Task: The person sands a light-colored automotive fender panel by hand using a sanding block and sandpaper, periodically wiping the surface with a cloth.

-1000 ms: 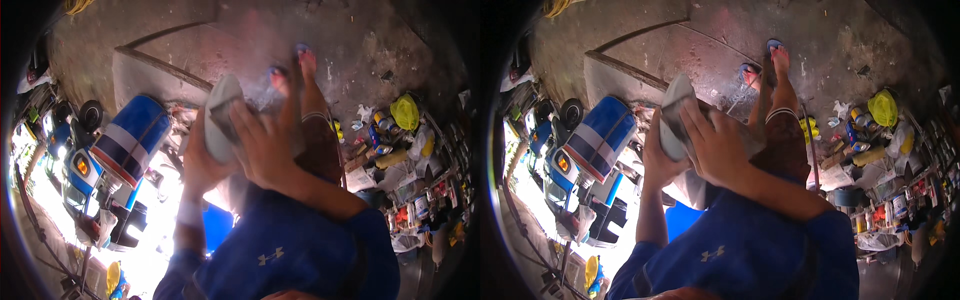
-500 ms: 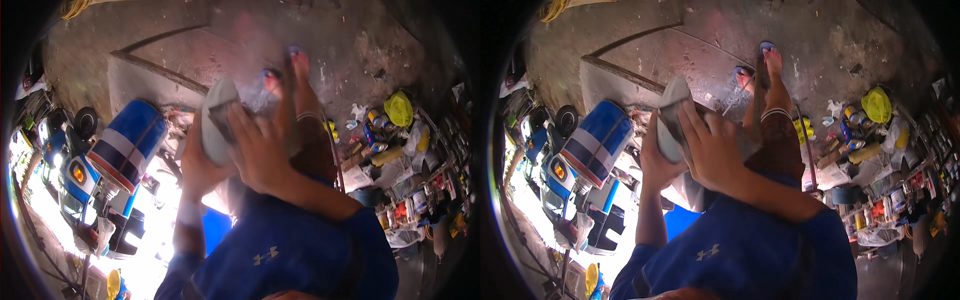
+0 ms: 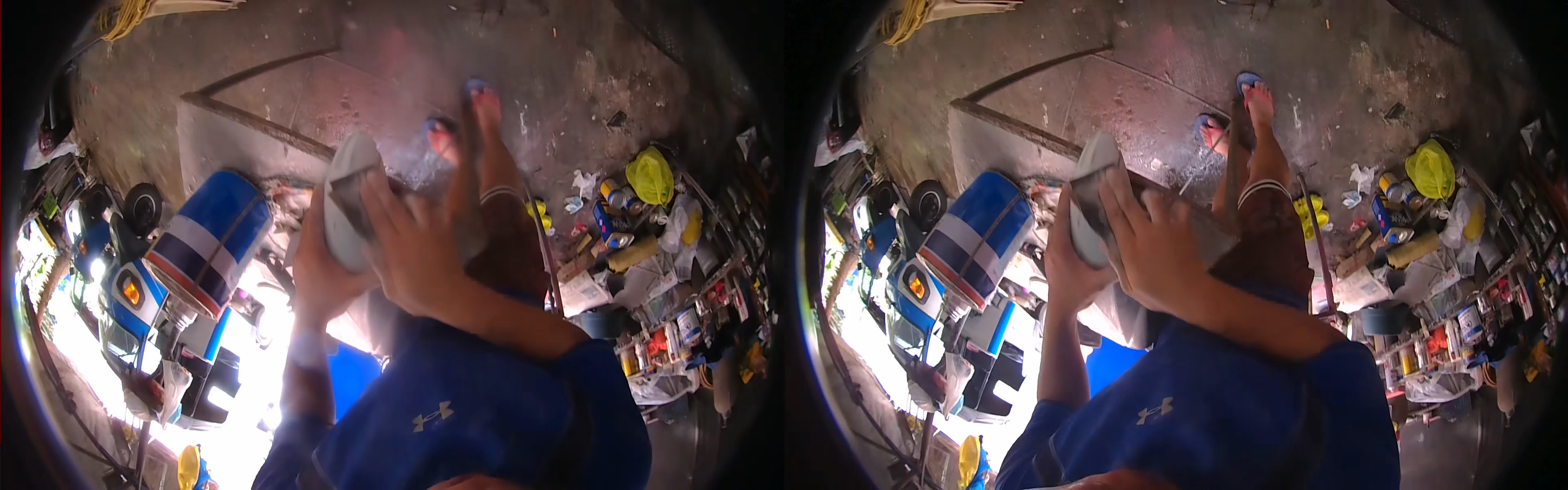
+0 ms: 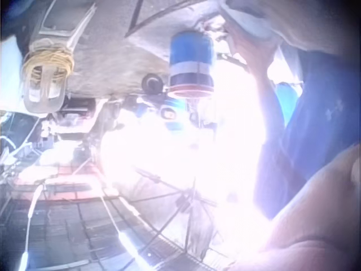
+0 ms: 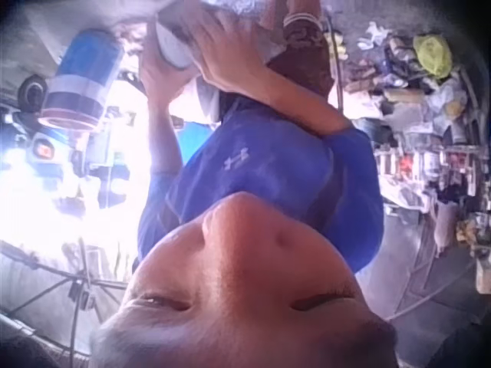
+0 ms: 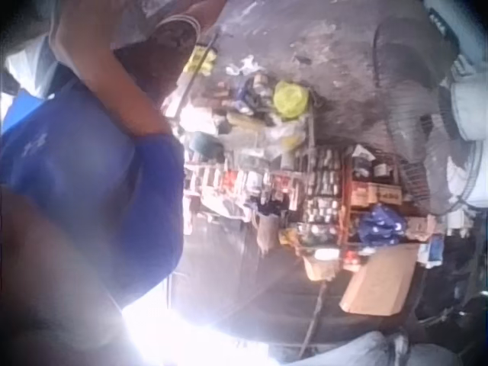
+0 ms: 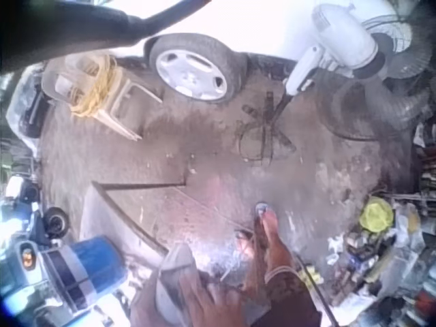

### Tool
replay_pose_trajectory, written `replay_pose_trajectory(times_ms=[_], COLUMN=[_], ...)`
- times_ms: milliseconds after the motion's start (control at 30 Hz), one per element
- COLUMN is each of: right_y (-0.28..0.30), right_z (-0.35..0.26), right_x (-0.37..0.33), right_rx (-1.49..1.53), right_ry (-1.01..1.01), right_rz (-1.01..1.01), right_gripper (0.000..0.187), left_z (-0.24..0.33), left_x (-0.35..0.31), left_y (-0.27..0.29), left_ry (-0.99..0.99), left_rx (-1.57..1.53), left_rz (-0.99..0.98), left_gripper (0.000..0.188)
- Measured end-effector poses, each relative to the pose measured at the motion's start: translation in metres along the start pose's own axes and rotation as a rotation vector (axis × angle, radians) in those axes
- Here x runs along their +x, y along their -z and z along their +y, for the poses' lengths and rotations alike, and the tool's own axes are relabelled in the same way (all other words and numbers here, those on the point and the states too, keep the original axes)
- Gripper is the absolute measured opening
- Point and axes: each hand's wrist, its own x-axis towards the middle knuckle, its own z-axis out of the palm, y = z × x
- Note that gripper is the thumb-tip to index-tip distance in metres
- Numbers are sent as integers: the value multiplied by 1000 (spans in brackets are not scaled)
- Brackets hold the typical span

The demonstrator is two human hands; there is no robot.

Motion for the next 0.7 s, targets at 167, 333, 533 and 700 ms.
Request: replay_pose_trajectory(times_ms=[167,333,533,700], right_y=[-6,-18,-17,-8], right_z=[9,8,8,5], right_x=[24,13,1,7], right_rx=[0,-70,-58,-69], right_ry=[-57,2,9,-13], right_rz=[-35,9,-39,-36], right_gripper=[77,78,71,65], left_z=[3,-4,2,-4], left_x=[2,8,0,7], left_y=[1,1,1,0], left_ry=[38,15,1,29], left_rx=[5,24,-12,41], left_rz=[-19,-17,-9,13], left_gripper=[130,129,127,129])
